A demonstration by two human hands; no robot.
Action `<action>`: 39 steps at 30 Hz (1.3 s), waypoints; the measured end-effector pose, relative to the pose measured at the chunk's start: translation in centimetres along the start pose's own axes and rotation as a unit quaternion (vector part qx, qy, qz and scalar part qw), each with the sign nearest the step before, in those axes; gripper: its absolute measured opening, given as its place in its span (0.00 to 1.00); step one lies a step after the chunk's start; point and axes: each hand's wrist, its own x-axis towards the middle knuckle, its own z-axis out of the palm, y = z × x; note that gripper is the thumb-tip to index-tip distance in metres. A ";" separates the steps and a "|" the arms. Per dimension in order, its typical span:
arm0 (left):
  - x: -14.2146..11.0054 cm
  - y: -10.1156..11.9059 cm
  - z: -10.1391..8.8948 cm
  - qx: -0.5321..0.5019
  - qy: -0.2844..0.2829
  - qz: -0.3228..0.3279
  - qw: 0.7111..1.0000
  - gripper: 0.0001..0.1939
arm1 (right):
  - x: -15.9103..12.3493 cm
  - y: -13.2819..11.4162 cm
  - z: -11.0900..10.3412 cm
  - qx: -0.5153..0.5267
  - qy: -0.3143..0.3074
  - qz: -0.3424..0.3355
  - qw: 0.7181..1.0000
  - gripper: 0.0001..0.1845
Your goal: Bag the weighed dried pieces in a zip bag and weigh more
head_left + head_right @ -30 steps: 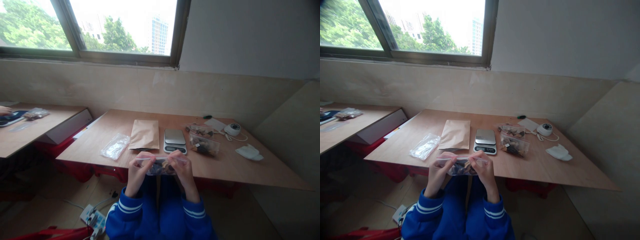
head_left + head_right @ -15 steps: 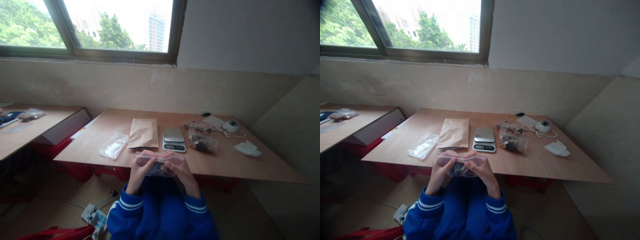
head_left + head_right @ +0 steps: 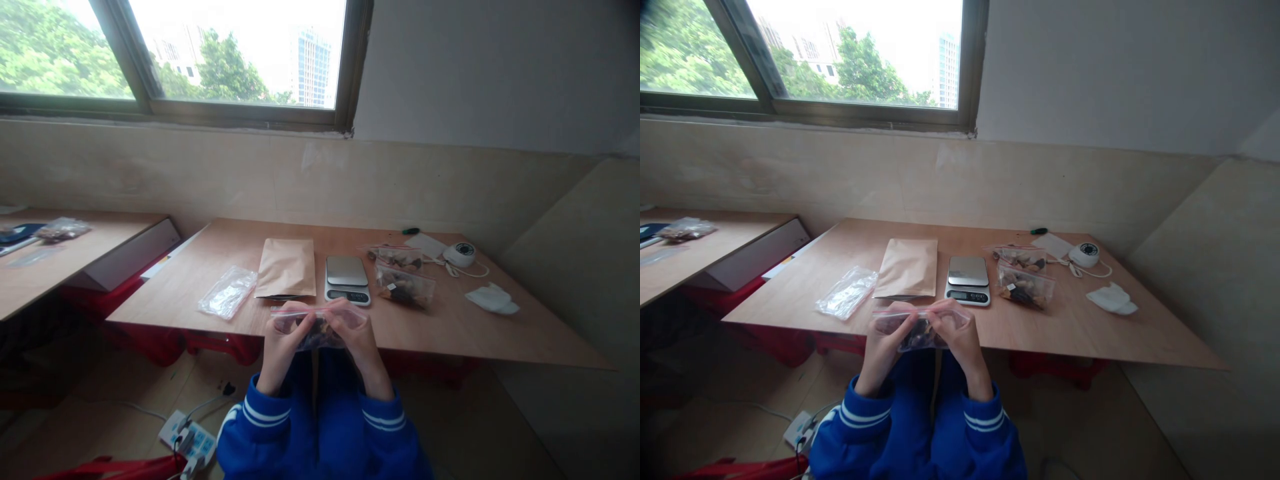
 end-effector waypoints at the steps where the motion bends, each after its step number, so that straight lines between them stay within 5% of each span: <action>1: 0.0 0.0 0.1 0.001 0.000 -0.003 1.000 0.07 | 0.0 0.0 0.0 0.017 -0.009 0.012 1.000 0.05; 15: -0.3 -1.6 0.5 0.050 0.055 0.013 0.997 0.08 | -0.1 0.4 1.2 -0.035 0.059 0.026 0.997 0.08; 22: 0.1 -2.0 0.5 -0.014 0.027 -0.070 0.997 0.13 | 0.3 1.1 0.8 -0.021 0.101 0.050 0.993 0.08; 26: 0.4 -2.2 -0.4 0.011 0.033 -0.067 0.997 0.16 | 0.6 1.8 -1.7 -0.046 0.130 0.061 0.989 0.11; 29: 0.8 -2.6 -1.5 -0.008 0.068 -0.066 0.995 0.18 | 0.6 2.5 -4.8 -0.066 0.219 0.053 0.972 0.14; 33: 1.4 -3.6 -3.5 -0.009 0.120 -0.080 0.990 0.18 | 0.1 3.4 -10.1 -0.098 0.369 0.038 0.923 0.21; 39: 1.9 -4.5 -6.1 0.005 0.162 -0.106 0.981 0.20 | -0.4 5.3 -15.8 -0.292 0.431 0.044 0.853 0.41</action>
